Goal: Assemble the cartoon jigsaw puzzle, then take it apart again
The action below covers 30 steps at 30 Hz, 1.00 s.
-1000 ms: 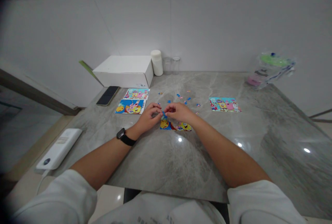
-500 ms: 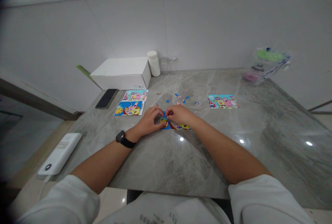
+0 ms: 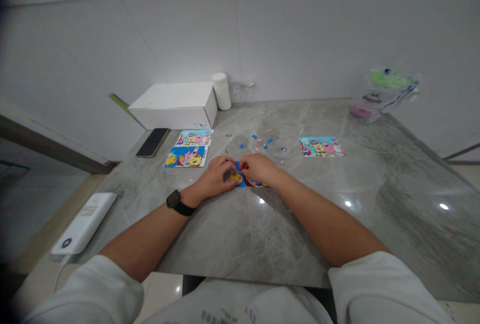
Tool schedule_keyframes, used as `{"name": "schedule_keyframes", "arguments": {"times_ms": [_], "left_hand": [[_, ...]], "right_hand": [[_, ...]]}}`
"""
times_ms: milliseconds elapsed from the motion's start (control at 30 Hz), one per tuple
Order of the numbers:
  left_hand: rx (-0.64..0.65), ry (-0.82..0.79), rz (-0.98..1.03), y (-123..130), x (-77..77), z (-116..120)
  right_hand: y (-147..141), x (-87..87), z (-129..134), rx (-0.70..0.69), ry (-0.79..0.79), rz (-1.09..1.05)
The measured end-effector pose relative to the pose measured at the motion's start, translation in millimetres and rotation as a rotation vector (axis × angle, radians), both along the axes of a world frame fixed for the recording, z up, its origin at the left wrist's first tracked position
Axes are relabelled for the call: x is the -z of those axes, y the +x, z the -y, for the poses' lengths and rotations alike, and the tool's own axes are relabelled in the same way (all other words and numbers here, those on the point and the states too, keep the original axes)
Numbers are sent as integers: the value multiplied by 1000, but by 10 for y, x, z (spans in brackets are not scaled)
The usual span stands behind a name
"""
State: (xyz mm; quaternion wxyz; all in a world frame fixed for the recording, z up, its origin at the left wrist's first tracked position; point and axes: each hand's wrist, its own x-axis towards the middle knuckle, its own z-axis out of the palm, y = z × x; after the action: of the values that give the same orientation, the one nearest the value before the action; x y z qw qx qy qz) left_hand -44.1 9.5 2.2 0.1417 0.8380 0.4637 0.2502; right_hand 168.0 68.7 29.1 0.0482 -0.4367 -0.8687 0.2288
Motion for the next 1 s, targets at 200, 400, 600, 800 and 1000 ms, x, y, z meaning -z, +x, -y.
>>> {"name": "schedule_keyframes", "arguments": {"times_ms": [200,400,600,800,1000], "left_hand": [[16,16,-12,-3,6,2],[21,27,-8,-6,10,7],[29,33,-26,-16,10,6],[32,47,-60,-18,-11,15],[50,75,-106,-25,-31,36]], "right_hand": [[-9,16,17,-1,38,8],[-16,27,11,1,25,1],[-12,50,-9,-6,23,-2],[10,34,-11,-4,18,26],[7,24,-10,2,24,3]]}}
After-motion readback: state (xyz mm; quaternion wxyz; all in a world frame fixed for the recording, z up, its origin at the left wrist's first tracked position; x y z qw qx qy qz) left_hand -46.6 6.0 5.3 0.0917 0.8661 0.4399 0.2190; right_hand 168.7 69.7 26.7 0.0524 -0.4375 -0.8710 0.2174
